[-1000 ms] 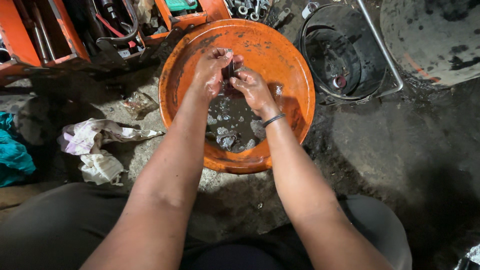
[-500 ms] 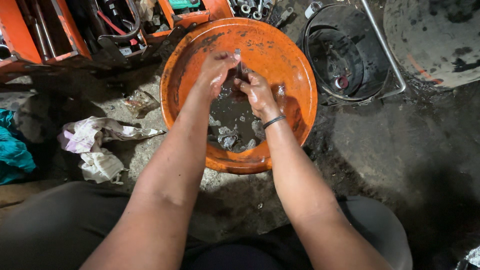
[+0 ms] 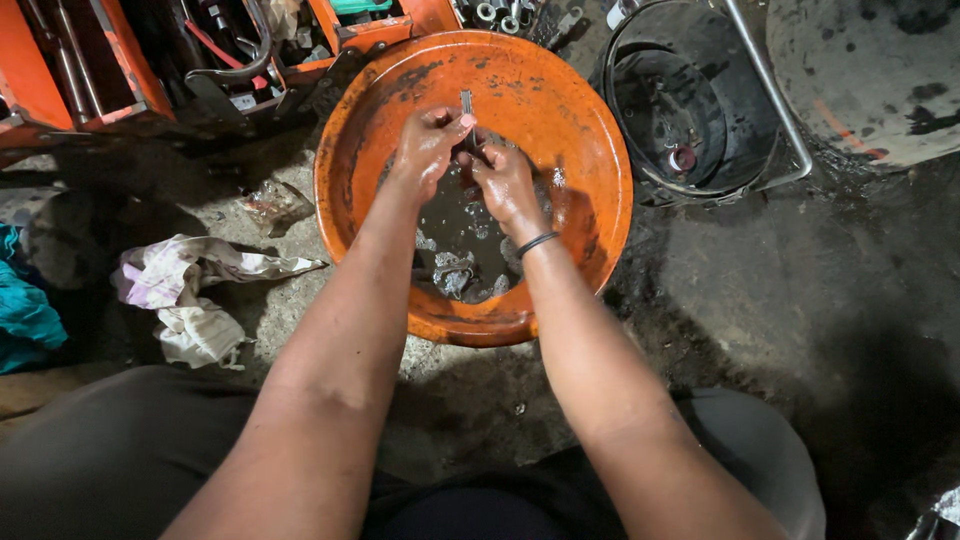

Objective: The person washes metal tools in a basin of soapy water, scrubbing them by hand. After rinsing, the person dries the tools with a blue cloth and places them into an open orange toolbox.

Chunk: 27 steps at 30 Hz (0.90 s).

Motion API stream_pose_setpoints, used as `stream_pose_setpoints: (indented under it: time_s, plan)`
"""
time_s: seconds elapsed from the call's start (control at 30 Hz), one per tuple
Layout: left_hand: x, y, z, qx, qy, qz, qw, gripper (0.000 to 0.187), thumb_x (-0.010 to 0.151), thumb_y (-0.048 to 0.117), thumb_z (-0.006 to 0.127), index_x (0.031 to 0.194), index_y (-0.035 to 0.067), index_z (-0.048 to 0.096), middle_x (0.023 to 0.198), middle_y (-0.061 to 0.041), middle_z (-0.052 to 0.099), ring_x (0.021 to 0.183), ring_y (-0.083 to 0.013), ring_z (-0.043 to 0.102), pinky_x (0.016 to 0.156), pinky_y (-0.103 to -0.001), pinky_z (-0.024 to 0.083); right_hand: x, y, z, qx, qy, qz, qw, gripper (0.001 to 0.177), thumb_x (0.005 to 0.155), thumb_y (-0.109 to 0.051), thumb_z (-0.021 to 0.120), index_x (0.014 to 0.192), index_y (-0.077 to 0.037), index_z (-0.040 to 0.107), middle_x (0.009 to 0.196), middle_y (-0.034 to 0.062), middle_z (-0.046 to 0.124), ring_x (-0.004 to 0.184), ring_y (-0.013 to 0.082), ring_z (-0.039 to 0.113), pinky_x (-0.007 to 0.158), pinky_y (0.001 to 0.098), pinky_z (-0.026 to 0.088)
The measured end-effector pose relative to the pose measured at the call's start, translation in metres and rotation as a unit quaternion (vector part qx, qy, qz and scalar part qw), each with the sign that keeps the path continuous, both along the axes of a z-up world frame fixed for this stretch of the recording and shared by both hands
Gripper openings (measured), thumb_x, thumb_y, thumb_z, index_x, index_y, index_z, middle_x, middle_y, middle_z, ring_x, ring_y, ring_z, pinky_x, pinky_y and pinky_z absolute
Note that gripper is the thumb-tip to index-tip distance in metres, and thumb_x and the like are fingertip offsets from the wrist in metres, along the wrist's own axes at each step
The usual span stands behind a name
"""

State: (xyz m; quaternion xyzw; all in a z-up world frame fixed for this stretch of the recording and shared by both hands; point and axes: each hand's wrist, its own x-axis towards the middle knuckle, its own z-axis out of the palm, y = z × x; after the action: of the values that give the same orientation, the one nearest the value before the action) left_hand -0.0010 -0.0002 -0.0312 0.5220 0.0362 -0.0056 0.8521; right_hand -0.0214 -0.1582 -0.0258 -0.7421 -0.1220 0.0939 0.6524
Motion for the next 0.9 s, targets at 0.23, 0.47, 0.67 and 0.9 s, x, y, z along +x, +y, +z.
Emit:
stream_pose_setpoints:
  time_s: [0.23,0.47,0.67,0.9]
  plan:
    - [-0.003,-0.001,0.004,0.014,0.012,0.027,0.999,0.012,0.093,0.011,0.074,0.090,0.001,0.069,0.081,-0.005,0.071,0.070,-0.0132,0.064,0.064,-0.028,0.052,-0.003,0.002,0.008,0.157,0.116,0.027,0.980,0.011,0.100,-0.011,0.066,0.100,-0.001,0.071,0.089,-0.0036,0.066,0.078,0.0056,0.056,0.070,0.0238,0.048]
    - [0.002,0.001,-0.005,-0.031,0.012,0.018,0.999,0.012,0.092,0.010,0.078,0.090,0.000,0.071,0.083,-0.004,0.070,0.073,-0.0132,0.064,0.068,-0.029,0.052,0.000,0.005,0.001,0.109,0.026,-0.004,0.994,0.013,0.102,-0.004,0.061,0.102,0.005,0.070,0.096,0.0005,0.068,0.086,0.0069,0.058,0.078,0.0246,0.049]
    - [0.000,0.006,0.001,-0.007,0.071,-0.019,0.997,0.008,0.088,0.007,0.076,0.090,0.002,0.070,0.083,-0.005,0.071,0.074,-0.0141,0.066,0.068,-0.028,0.053,-0.004,0.005,0.004,0.123,0.045,0.000,0.991,0.013,0.101,-0.003,0.058,0.103,0.002,0.070,0.094,0.0010,0.069,0.082,0.0077,0.061,0.075,0.0247,0.051]
    - [0.006,0.002,-0.014,0.024,0.008,0.005,1.000,0.009,0.089,0.004,0.076,0.094,-0.002,0.071,0.085,-0.005,0.070,0.076,-0.0135,0.065,0.069,-0.029,0.053,0.000,0.005,-0.008,0.121,0.080,-0.030,0.989,0.011,0.100,-0.005,0.061,0.093,0.001,0.069,0.083,0.0024,0.066,0.072,0.0105,0.060,0.063,0.0269,0.049]
